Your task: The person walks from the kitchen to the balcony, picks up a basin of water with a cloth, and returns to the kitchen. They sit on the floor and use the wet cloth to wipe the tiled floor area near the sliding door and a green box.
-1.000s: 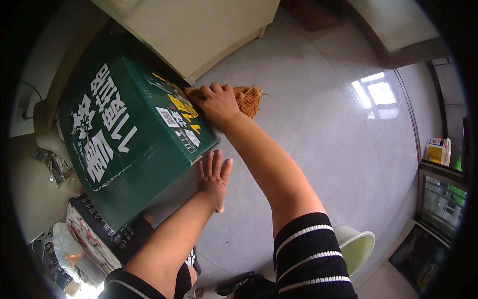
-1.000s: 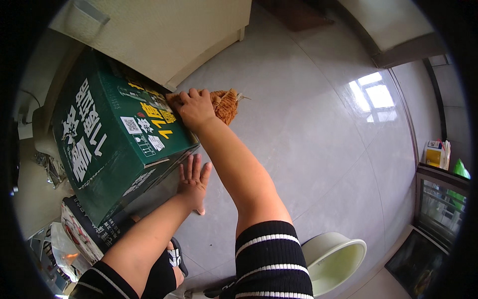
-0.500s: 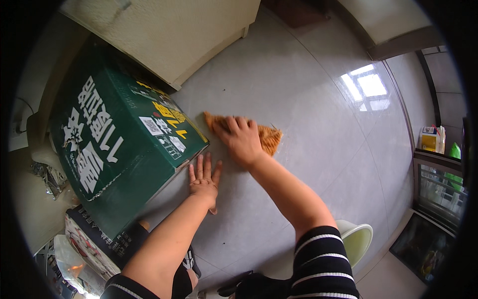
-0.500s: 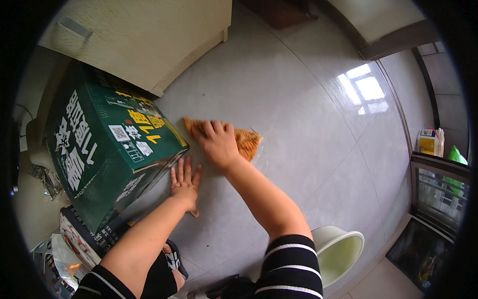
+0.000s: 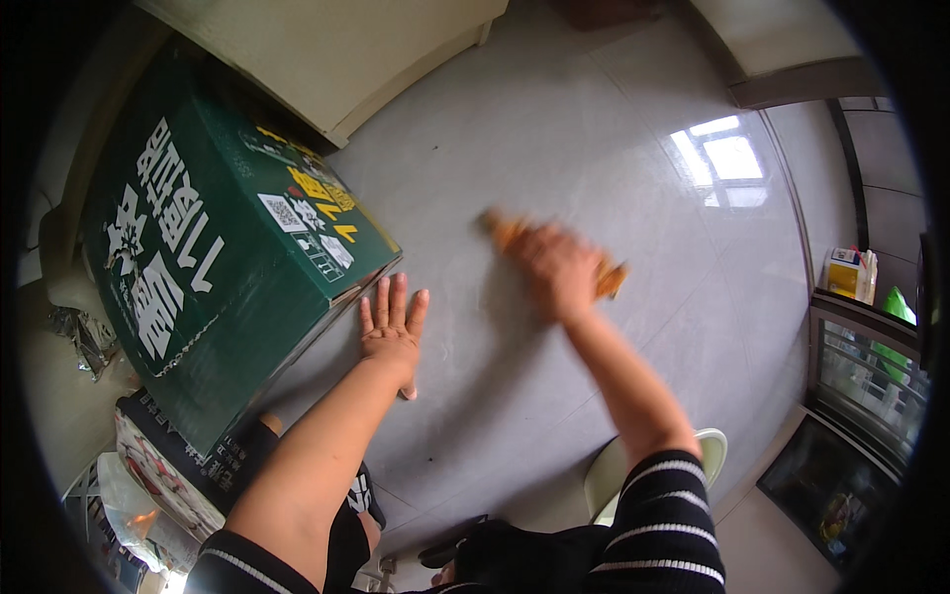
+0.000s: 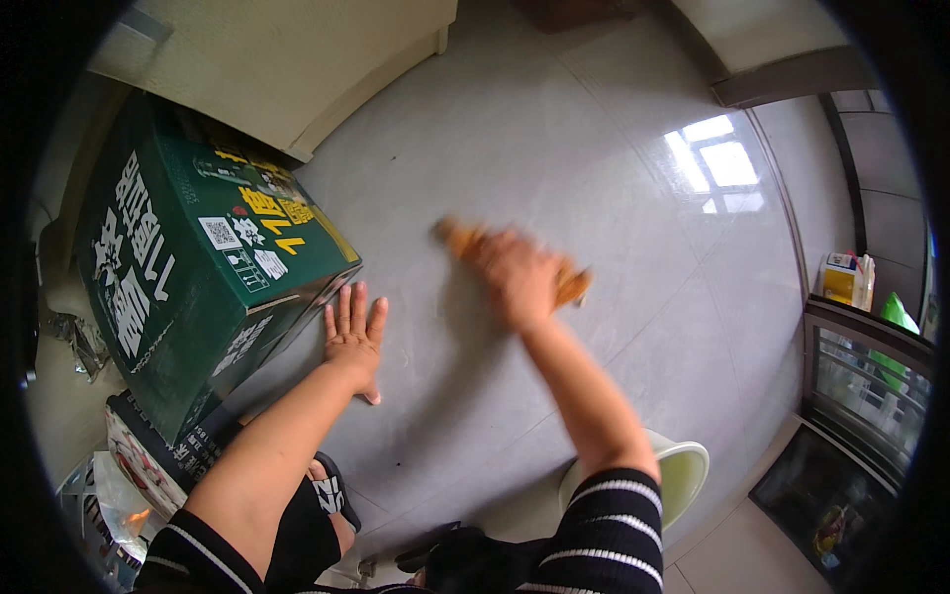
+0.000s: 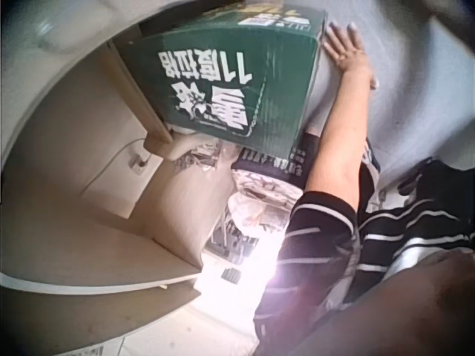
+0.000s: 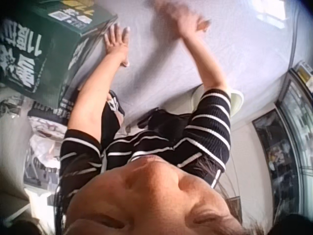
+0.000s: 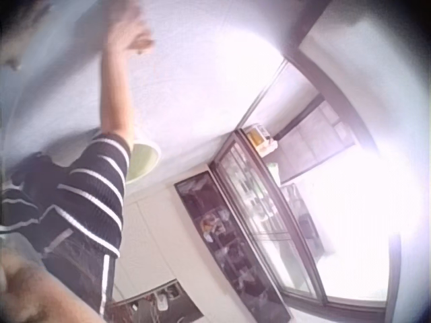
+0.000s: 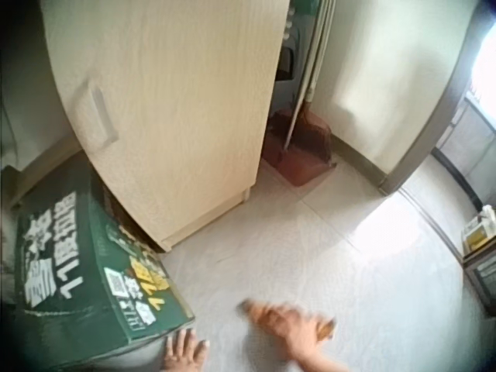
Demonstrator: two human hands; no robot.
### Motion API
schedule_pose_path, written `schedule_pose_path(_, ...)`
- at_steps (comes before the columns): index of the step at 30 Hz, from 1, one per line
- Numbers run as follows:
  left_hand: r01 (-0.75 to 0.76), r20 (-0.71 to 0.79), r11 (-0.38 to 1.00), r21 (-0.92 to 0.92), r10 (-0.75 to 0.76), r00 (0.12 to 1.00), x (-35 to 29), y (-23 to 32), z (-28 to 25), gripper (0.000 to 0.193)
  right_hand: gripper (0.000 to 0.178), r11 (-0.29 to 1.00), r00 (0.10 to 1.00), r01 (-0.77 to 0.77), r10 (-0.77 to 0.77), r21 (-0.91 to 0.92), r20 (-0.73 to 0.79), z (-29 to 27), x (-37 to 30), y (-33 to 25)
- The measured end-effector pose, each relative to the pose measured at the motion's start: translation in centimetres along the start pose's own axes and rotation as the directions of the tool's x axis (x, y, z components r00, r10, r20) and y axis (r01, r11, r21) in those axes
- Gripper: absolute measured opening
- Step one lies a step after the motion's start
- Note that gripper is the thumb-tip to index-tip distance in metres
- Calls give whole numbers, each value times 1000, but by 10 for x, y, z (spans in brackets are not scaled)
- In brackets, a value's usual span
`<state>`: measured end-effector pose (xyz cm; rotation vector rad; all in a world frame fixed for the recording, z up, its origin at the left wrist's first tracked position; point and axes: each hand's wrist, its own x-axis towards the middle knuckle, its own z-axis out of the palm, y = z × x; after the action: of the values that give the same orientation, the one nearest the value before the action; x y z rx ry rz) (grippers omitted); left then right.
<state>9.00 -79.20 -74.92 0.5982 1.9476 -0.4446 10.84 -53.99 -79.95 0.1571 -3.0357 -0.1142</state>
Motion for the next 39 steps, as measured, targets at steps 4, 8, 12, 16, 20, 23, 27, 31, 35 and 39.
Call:
schedule_pose_path(4, -14, -28, 1000, -14, 13, 1000, 4, -2, 7, 154, 38, 808, 903, 425, -410, 409, -129, -26, -116, -89)
schedule_pose_path(8, 13, 13, 999, -32, -12, 1000, -5, -5, 1, 148, 23, 941, 933, 337, -334, -3, 137, -3, -89, -49)
schedule_pose_path(12, -11, -12, 1000, 8, 11, 1000, -2, -5, 4, 152, 28, 964, 978, 164, -132, 207, -160, -26, 43, 119)
schedule_pose_path(16, -45, -42, 999, 1, 45, 998, 2, 3, -1, 153, 29, 897, 897, -441, 442, 38, -25, 16, 42, 159)
schedule_pose_path(20, 10, -23, 1000, 4, -10, 1000, -4, 1, -1, 152, 23, 968, 973, -224, 215, -110, -87, 22, 0, 11)
schedule_pose_path(23, 13, -31, 1000, 13, -13, 999, -3, 2, 1, 154, 26, 959, 976, 205, -186, 194, -109, -4, -99, -91)
schedule_pose_path(27, 17, -46, 1000, 19, -16, 999, 1, 4, 6, 156, 26, 732, 904, 380, -423, 566, -61, -41, -158, -133)
schedule_pose_path(31, 33, -52, 998, 44, -31, 998, -7, 6, 1, 156, 19, 983, 985, 171, -169, 68, -38, -41, -99, -75)
schedule_pose_path(35, -1, -87, 998, 58, 6, 996, -3, 12, 3, 157, 41, 865, 961, -224, 273, 450, -45, -19, -12, 9)
schedule_pose_path(39, 32, -95, 998, 63, -26, 995, -3, 10, 1, 158, 34, 961, 998, -68, 63, 270, 27, -5, -15, -75)
